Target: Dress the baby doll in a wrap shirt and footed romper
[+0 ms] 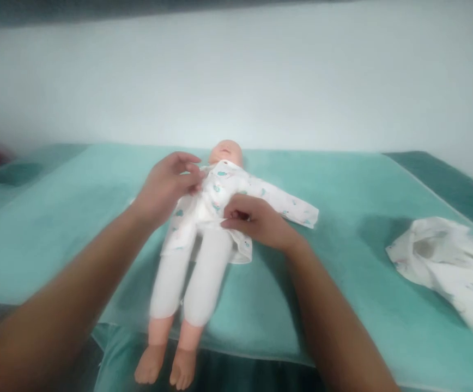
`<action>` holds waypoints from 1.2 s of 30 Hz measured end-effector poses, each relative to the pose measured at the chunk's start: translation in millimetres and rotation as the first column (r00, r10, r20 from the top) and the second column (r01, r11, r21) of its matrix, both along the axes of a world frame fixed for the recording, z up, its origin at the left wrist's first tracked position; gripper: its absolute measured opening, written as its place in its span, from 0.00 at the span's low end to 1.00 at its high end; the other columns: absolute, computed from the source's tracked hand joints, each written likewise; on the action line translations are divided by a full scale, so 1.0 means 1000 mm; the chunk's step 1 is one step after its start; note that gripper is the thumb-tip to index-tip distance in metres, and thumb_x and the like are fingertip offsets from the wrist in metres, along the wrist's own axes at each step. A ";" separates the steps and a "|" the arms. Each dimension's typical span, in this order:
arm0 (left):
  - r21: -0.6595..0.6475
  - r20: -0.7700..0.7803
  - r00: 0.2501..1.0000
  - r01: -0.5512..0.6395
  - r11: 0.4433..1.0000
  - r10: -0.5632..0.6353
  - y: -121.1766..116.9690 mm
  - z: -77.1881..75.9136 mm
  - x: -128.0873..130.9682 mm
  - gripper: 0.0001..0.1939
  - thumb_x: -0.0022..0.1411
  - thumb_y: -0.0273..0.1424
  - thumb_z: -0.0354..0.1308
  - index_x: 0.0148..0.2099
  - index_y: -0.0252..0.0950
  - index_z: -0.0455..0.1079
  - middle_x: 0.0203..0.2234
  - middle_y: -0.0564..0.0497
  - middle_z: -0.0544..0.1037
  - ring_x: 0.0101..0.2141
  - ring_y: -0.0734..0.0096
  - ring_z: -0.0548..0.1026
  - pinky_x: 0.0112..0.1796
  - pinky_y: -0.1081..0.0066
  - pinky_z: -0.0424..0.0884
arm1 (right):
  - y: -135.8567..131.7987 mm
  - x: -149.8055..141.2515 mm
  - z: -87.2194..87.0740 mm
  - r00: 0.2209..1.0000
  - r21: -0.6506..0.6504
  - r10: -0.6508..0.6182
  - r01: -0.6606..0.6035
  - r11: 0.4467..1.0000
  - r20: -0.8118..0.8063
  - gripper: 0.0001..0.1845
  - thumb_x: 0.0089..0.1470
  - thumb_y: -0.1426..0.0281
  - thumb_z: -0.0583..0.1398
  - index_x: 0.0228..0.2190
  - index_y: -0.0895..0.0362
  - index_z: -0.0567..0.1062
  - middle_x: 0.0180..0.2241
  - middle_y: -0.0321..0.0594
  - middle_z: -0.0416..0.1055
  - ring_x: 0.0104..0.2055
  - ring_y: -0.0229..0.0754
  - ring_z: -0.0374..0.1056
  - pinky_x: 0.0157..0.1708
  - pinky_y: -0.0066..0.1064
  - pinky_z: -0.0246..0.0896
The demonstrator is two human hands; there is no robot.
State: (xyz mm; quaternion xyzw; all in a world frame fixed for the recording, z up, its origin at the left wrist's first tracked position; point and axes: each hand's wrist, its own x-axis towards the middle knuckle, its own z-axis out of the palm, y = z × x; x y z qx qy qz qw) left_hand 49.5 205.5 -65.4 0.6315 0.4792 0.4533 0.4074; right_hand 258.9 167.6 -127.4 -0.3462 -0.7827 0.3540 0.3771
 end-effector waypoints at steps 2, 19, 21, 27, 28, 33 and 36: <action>0.013 0.017 0.999 -0.047 0.999 0.047 0.004 -0.004 -0.003 0.11 0.55 0.28 0.61 0.42 0.38 0.69 0.30 0.54 0.74 0.25 0.76 0.71 0.27 0.73 0.67 | -0.001 0.006 0.001 0.999 -0.080 0.041 -0.044 0.996 -0.030 0.12 0.58 0.63 0.65 0.28 0.56 0.72 0.28 0.34 0.64 0.30 0.36 0.58 0.32 0.30 0.54; -0.073 -0.239 0.947 -0.238 0.969 0.214 -0.010 -0.066 -0.044 0.17 0.63 0.44 0.55 0.46 0.39 0.74 0.42 0.49 0.79 0.43 0.63 0.74 0.46 0.65 0.69 | 0.014 0.003 -0.022 0.809 -0.017 -0.587 0.588 0.809 0.034 0.18 0.58 0.53 0.60 0.26 0.54 0.71 0.23 0.34 0.66 0.28 0.40 0.61 0.32 0.34 0.55; -0.145 -0.219 0.965 -0.175 0.974 0.141 -0.015 -0.068 -0.044 0.21 0.65 0.48 0.52 0.49 0.40 0.74 0.46 0.49 0.78 0.47 0.60 0.74 0.50 0.63 0.67 | 0.017 -0.002 -0.025 0.833 0.012 -0.547 0.548 0.837 0.081 0.15 0.58 0.54 0.60 0.31 0.53 0.70 0.27 0.34 0.66 0.30 0.40 0.61 0.34 0.35 0.57; 0.023 -0.321 0.931 -0.178 0.984 0.176 -0.004 -0.062 -0.016 0.19 0.65 0.46 0.50 0.30 0.37 0.68 0.31 0.48 0.75 0.39 0.60 0.71 0.46 0.62 0.66 | 0.021 -0.010 -0.034 0.890 0.064 -0.456 0.455 0.888 -0.015 0.19 0.61 0.54 0.53 0.46 0.53 0.65 0.42 0.43 0.65 0.44 0.46 0.62 0.48 0.40 0.61; 0.063 -0.343 0.916 -0.196 0.979 0.206 0.002 -0.060 -0.011 0.19 0.66 0.44 0.49 0.27 0.38 0.65 0.28 0.49 0.72 0.36 0.61 0.70 0.44 0.63 0.65 | 0.021 -0.009 -0.036 0.895 0.065 -0.446 0.446 0.893 -0.022 0.22 0.62 0.53 0.52 0.50 0.54 0.63 0.46 0.46 0.64 0.49 0.48 0.62 0.51 0.42 0.60; 0.126 -0.284 0.931 -0.202 0.971 0.230 0.016 -0.042 0.007 0.19 0.66 0.36 0.48 0.22 0.38 0.58 0.22 0.52 0.66 0.29 0.67 0.65 0.36 0.66 0.62 | 0.021 -0.007 -0.036 0.917 0.182 -0.394 0.398 0.899 -0.062 0.29 0.64 0.51 0.51 0.60 0.52 0.60 0.63 0.50 0.55 0.67 0.51 0.50 0.66 0.49 0.45; 0.096 -0.178 0.979 -0.081 0.992 0.097 0.009 -0.034 0.006 0.17 0.65 0.38 0.52 0.25 0.37 0.66 0.25 0.52 0.72 0.32 0.67 0.69 0.37 0.68 0.65 | 0.019 -0.010 -0.032 0.942 0.195 -0.331 0.335 0.922 -0.054 0.27 0.64 0.51 0.52 0.60 0.49 0.64 0.67 0.44 0.54 0.71 0.49 0.46 0.69 0.49 0.40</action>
